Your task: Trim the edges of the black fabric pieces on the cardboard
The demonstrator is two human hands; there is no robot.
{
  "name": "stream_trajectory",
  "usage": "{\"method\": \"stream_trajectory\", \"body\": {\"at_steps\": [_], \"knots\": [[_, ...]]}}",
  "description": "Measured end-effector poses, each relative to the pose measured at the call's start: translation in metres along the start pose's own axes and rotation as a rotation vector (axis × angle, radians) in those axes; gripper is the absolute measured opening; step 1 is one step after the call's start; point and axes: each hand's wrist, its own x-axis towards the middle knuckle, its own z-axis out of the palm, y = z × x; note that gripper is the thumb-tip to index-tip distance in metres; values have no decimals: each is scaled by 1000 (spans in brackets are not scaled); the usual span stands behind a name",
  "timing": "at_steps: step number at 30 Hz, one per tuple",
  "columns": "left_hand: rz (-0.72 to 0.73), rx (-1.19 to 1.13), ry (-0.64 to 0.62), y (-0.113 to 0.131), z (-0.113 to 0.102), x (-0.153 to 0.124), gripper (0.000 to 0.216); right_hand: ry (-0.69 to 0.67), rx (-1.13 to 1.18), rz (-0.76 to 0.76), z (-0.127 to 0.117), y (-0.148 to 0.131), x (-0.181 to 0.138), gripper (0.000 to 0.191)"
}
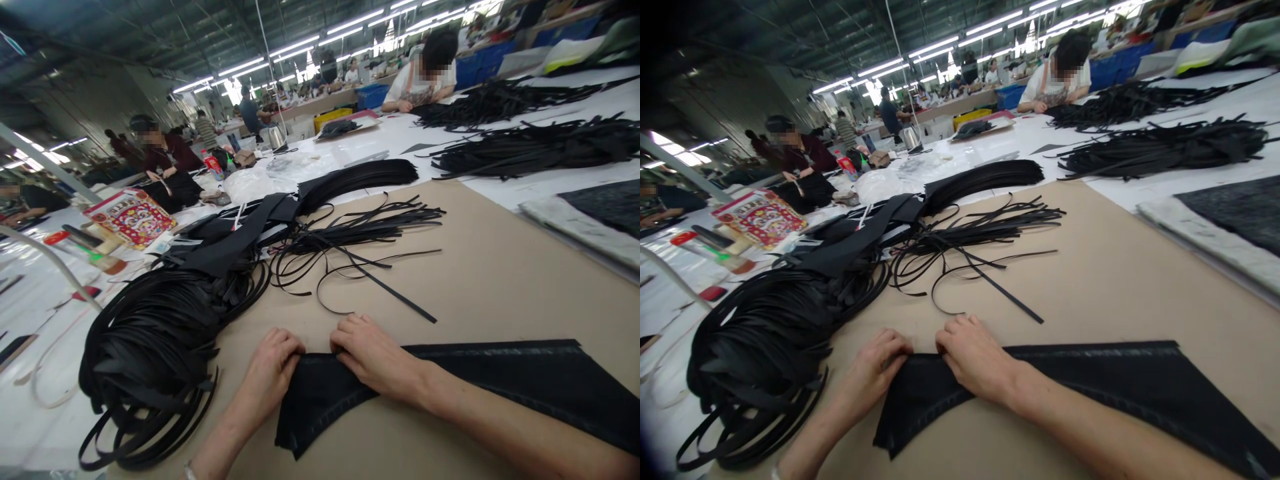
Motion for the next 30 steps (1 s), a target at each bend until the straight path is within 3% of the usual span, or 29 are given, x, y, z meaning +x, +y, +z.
{"method": "stream_trajectory", "body": {"at_steps": [8, 17, 23, 27, 30], "knots": [[339, 237, 167, -23, 15, -14, 20, -9, -99, -228, 9, 13, -11, 14], [673, 551, 308, -23, 17, -21, 20, 46, -292, -336, 13, 5, -19, 5], [612, 688, 274, -33, 14, -34, 35, 46, -342, -342, 13, 4, -24, 4], [447, 683, 378, -31, 12, -37, 35, 49, -373, -336, 13, 5, -23, 6], [384, 583, 403, -18, 25, -34, 39, 49, -390, -331, 12, 3, -22, 5]]}}
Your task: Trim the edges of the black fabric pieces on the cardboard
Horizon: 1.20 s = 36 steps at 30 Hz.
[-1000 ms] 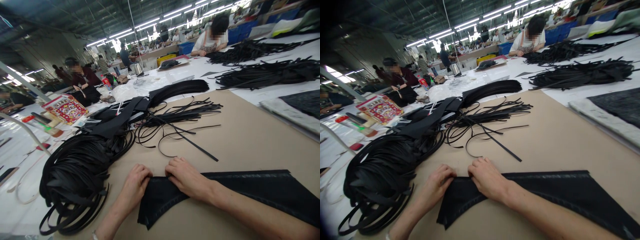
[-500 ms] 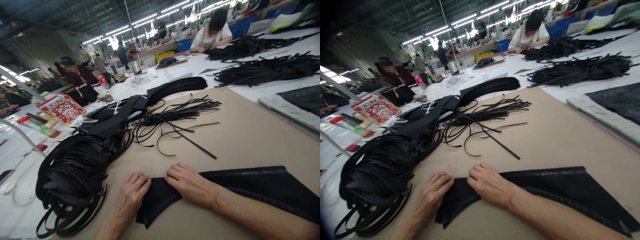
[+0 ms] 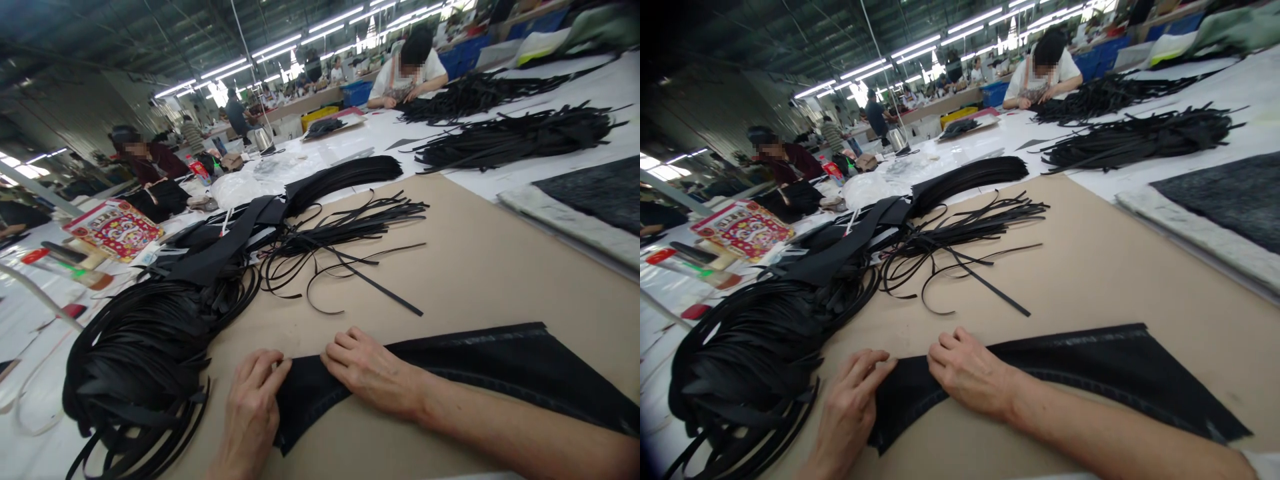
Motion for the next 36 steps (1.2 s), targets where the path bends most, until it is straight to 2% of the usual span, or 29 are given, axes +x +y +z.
{"method": "stream_trajectory", "body": {"at_steps": [5, 11, 16, 24, 30, 36], "knots": [[2, -88, -9, 26, 18, 3, 44, -11, -4, 4, -4, -1, 1, 1], [84, 4, -58, 17, 25, -9, 51, -8, -8, -62, -7, 12, -5, 6], [90, 42, -122, 17, 24, -10, 58, -17, -59, -140, -14, 30, -22, 12], [168, 155, -126, 18, 24, -3, 65, -71, -86, -89, -26, 41, -50, 9], [190, 174, -115, 18, 24, -1, 69, -44, -89, -83, -28, 50, -69, 13], [242, 107, -120, 20, 26, 6, 55, -37, -81, -78, -36, 58, -86, 14]]}}
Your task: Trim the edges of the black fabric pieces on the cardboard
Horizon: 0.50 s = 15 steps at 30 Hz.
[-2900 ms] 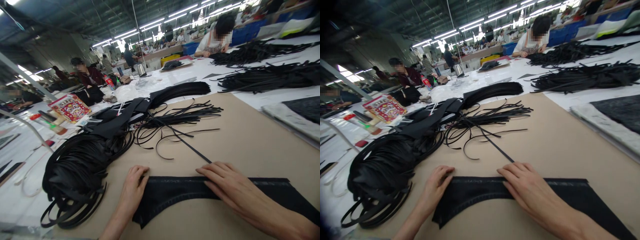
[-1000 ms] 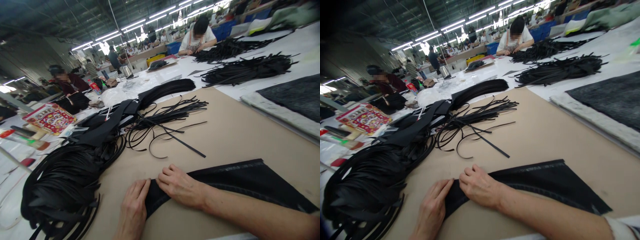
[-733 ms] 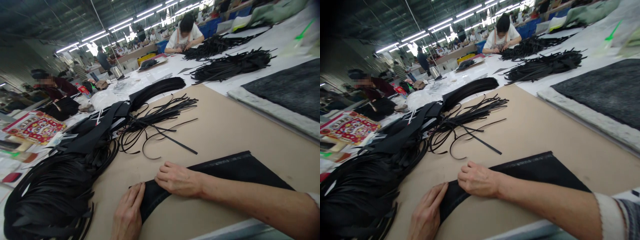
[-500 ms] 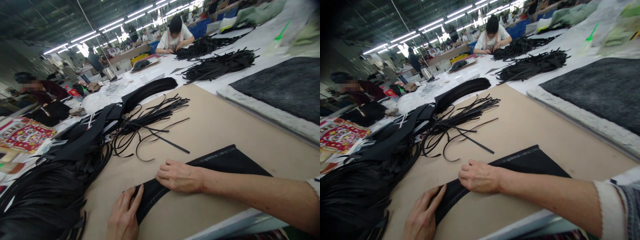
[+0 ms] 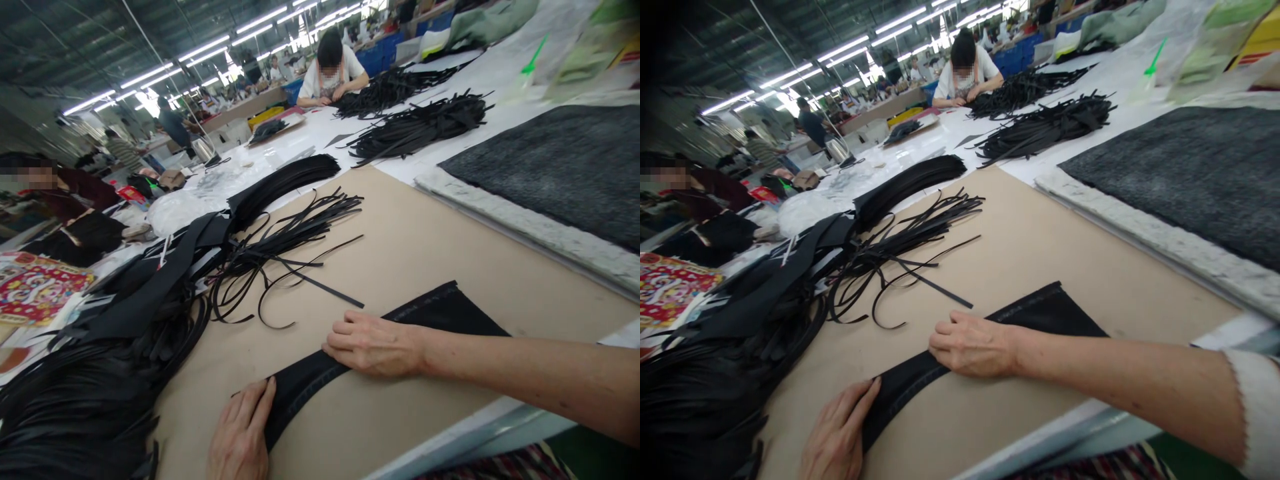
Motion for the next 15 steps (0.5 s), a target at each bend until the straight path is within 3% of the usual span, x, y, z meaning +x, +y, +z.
{"method": "stream_trajectory", "body": {"at_steps": [8, 15], "knots": [[31, 94, -75, 13, -14, 27, 72, -22, -7, 19, -6, 8, -25, 17], [30, 74, -26, 10, -7, 31, 64, 15, -15, 39, -5, 12, -37, 20]]}}
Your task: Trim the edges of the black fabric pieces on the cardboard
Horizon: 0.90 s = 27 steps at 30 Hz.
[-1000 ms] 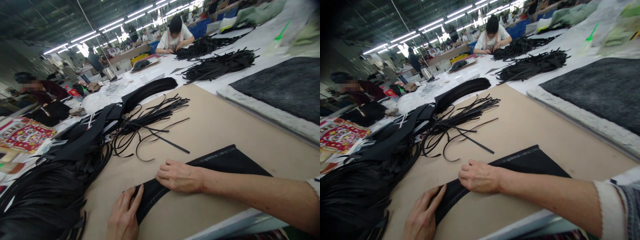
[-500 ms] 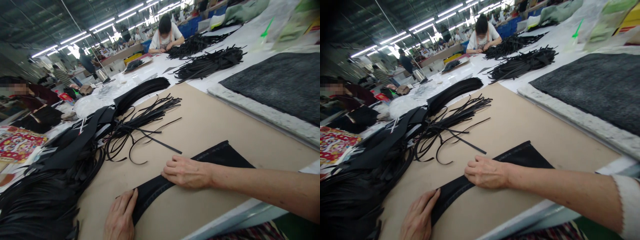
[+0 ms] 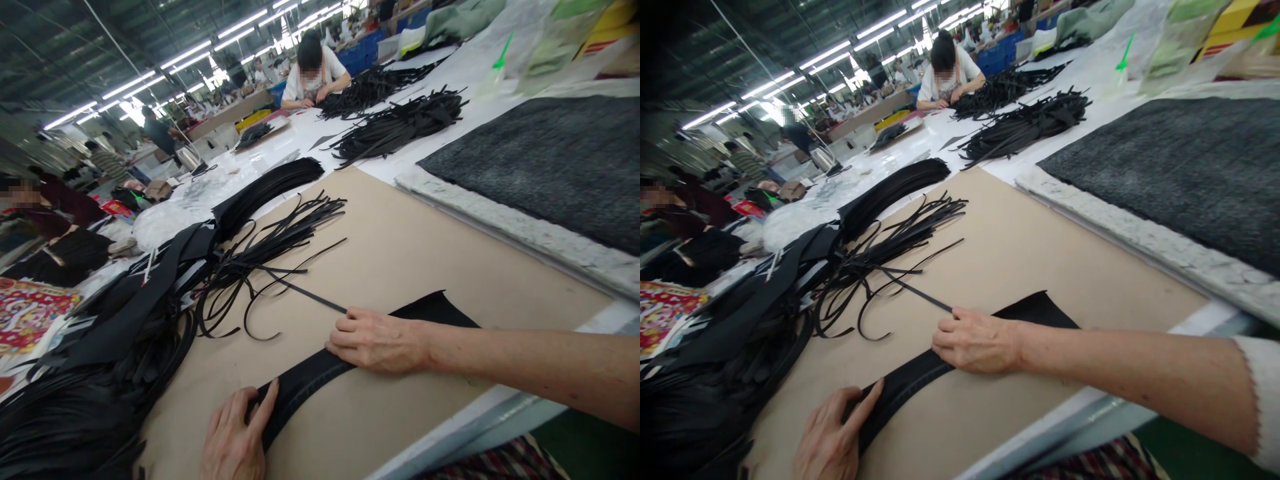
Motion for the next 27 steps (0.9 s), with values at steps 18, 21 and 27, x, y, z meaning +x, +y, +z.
{"method": "stream_trajectory", "body": {"at_steps": [18, 21, 27], "knots": [[-49, -388, 75, 61, 10, 55, 70, 36, 2, 11, -3, 12, -15, 14], [-8, -329, 62, 65, 10, 57, 70, 34, -4, 12, -6, 17, -26, 15], [-18, -180, -1, 70, 9, 62, 75, 22, -24, 25, -12, 22, -44, 10]]}}
